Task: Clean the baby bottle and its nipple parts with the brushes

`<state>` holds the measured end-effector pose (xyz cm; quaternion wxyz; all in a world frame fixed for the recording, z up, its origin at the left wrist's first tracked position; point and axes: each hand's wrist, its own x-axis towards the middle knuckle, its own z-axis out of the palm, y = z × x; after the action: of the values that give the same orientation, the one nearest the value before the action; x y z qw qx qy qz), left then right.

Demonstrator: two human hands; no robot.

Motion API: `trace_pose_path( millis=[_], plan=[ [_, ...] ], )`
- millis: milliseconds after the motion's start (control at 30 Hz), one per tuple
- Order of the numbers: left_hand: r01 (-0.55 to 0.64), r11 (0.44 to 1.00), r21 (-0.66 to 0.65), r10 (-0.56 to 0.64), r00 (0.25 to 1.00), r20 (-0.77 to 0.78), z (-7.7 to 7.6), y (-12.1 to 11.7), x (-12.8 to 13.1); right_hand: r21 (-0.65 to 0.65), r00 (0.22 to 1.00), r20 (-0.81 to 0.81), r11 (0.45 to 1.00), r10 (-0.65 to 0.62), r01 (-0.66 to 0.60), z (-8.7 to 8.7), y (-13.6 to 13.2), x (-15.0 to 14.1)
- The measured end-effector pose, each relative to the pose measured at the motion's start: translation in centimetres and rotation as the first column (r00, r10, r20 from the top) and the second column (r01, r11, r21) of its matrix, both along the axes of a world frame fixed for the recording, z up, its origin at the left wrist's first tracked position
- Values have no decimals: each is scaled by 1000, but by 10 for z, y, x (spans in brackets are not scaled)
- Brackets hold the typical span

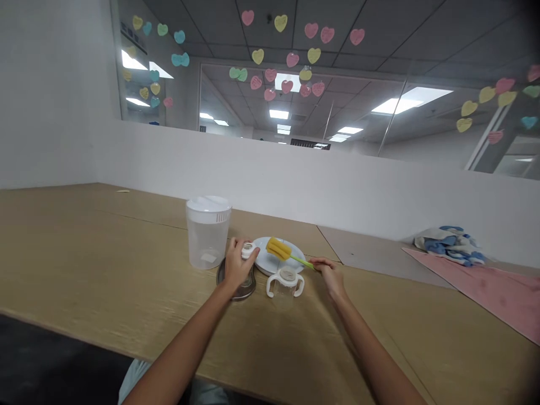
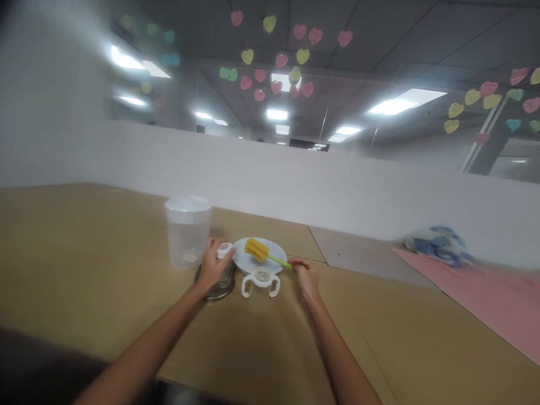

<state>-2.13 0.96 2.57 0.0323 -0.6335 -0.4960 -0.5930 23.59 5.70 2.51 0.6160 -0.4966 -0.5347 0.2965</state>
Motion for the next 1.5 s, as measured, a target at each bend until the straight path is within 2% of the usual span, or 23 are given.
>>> trace_pose_path(
  millis=[133, 200, 467, 633, 933, 1100, 1233, 1333, 1500],
  plan=[
    [47, 993, -105, -76, 953, -292, -5, 4, -19, -2, 996, 27, 997, -80, 80, -5, 7, 8],
    [78, 988, -134, -123, 919, -373, -8, 4, -26, 0, 995, 36, 996, -88, 88, -7, 9, 11],
    [126, 968, -219, -225, 822, -523, -6, 2, -30, 17, 984, 113, 991, -135, 134, -10, 11, 17],
    [116, 960, -256, -252, 763, -596, -3, -1, -25, 3, 987, 89, 991, -131, 131, -10, 11, 16],
    [70, 956, -286, -247, 716, -653, 6, -7, -21, 3, 991, 80, 994, -109, 109, -12, 11, 16],
    [54, 966, -252, -215, 710, -670, 6, -6, -18, 0, 991, 73, 994, -111, 111, -13, 11, 15],
    [32, 988, -151, -122, 764, -634, 4, -4, -16, -8, 992, 54, 993, -118, 119, -12, 12, 15],
    [92, 995, -34, -95, 820, -564, 2, -7, -7, -11, 991, 26, 991, -131, 132, -11, 11, 14],
    [194, 976, 95, -116, 843, -525, -2, -16, 19, -23, 988, -39, 988, -151, 150, -8, 8, 14]
  ],
)
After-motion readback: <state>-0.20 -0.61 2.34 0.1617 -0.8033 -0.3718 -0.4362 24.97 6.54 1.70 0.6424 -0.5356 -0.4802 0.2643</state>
